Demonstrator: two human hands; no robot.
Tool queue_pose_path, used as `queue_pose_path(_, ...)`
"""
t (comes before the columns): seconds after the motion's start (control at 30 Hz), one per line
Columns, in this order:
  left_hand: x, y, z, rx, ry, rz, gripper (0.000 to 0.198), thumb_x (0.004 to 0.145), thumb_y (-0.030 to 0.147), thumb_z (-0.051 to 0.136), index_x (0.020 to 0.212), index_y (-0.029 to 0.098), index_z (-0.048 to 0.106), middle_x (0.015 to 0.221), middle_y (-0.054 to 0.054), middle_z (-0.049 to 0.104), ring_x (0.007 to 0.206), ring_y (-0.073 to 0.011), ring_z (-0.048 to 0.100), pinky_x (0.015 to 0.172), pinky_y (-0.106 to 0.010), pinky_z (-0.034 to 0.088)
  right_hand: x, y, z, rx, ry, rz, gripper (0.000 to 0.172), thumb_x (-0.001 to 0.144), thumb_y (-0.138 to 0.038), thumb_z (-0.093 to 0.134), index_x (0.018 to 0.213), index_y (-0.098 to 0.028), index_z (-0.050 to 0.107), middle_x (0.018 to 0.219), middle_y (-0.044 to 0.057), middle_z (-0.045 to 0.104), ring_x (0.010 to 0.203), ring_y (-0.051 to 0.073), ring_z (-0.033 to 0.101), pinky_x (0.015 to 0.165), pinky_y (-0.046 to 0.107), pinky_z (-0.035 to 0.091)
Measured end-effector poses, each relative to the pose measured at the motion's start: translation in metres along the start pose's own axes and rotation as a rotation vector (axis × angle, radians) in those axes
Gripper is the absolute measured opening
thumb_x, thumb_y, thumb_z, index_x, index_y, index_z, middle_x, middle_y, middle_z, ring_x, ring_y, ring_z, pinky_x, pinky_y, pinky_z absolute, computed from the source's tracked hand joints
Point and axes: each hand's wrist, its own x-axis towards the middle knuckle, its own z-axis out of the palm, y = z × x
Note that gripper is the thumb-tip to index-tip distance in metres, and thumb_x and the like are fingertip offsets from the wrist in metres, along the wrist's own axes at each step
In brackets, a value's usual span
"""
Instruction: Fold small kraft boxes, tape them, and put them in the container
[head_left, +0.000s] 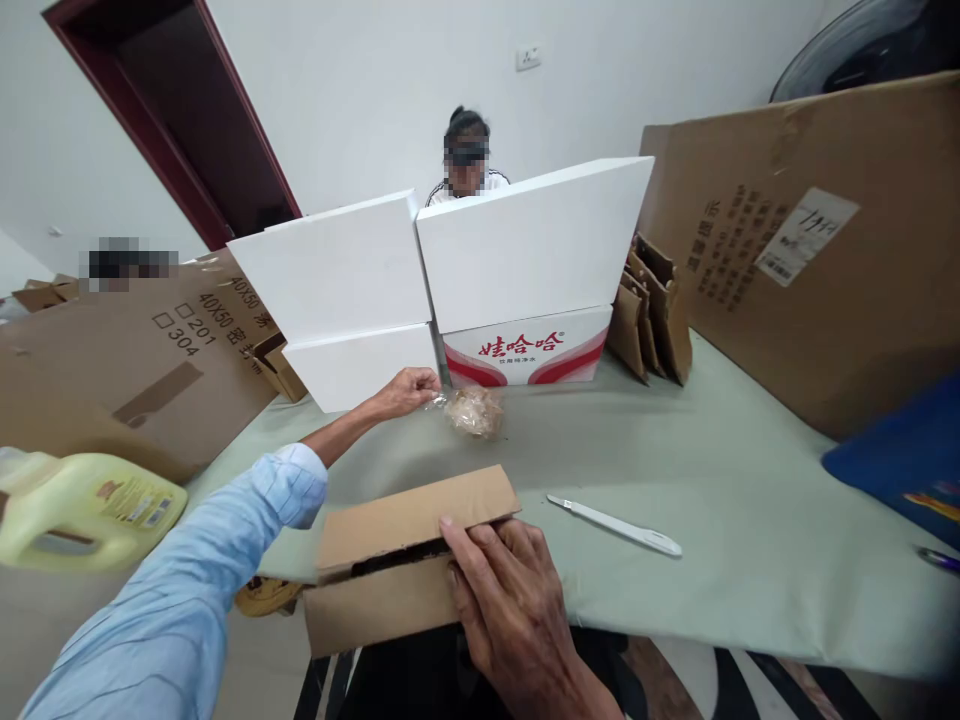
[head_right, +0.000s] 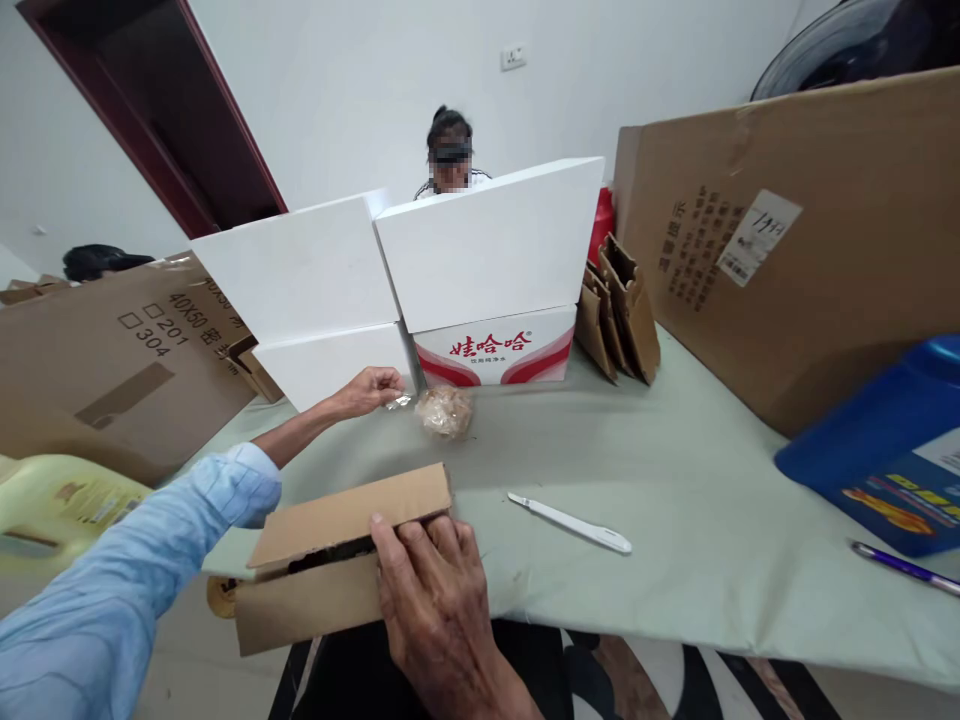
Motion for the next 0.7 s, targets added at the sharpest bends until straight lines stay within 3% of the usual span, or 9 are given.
queue_pose_path(0.13, 0.049, -0.021, 0.02, 0.043, 0.016, 0.019, 0.008, 0.07, 0.018, 0.068, 0.068, 0.017, 0.06, 0.059, 0.007, 0.047, 0.059, -0.0092, 0.041, 0.059, -0.023, 0.03, -0.002, 0.004, 0.001, 0.021, -0.009, -0.012, 0.043, 0.1, -0.007, 0.054, 0.142, -0.009, 0.061, 0.101, 0.009, 0.072, 0.089, 0.025, 0.055, 0.079, 0.041, 0.039)
queue_pose_path(0.27, 0.075, -0.038, 0.042, 0.048, 0.006, 0.018, 0.004, 0.068, 0.017, 0.067, 0.071, 0.016, 0.064, 0.062, 0.006, 0.053, 0.062, -0.0107, 0.047, 0.06, -0.023, 0.033, -0.004, 0.011, 0.004, 0.02, -0.02, -0.03, 0.047, 0.097, -0.007, 0.059, 0.143, -0.007, 0.061, 0.099, 0.01, 0.073, 0.087, 0.024, 0.058, 0.078, 0.041, 0.039)
queue_pose_path(0.47, 0.08, -0.054, 0.06, 0.024, 0.037, -0.022, 0.003, 0.067, 0.014, 0.067, 0.069, 0.015, 0.065, 0.061, 0.005, 0.055, 0.062, -0.011, 0.048, 0.06, -0.022, 0.033, 0.0, 0.017, 0.009, -0.004, 0.035, -0.066, 0.044, 0.093, -0.006, 0.063, 0.137, -0.007, 0.064, 0.089, 0.007, 0.072, 0.08, 0.022, 0.057, 0.075, 0.04, 0.037)
queue_pose_path(0.7, 0.08, -0.056, 0.058, -0.104, 0.088, -0.116, 0.006, 0.069, 0.013, 0.07, 0.072, 0.014, 0.066, 0.064, 0.004, 0.061, 0.059, -0.0096, 0.051, 0.058, -0.021, 0.039, 0.006, 0.019, 0.009, -0.027, 0.034, -0.067, 0.042, 0.09, -0.005, 0.066, 0.132, -0.009, 0.067, 0.087, 0.004, 0.073, 0.077, 0.021, 0.057, 0.073, 0.039, 0.038)
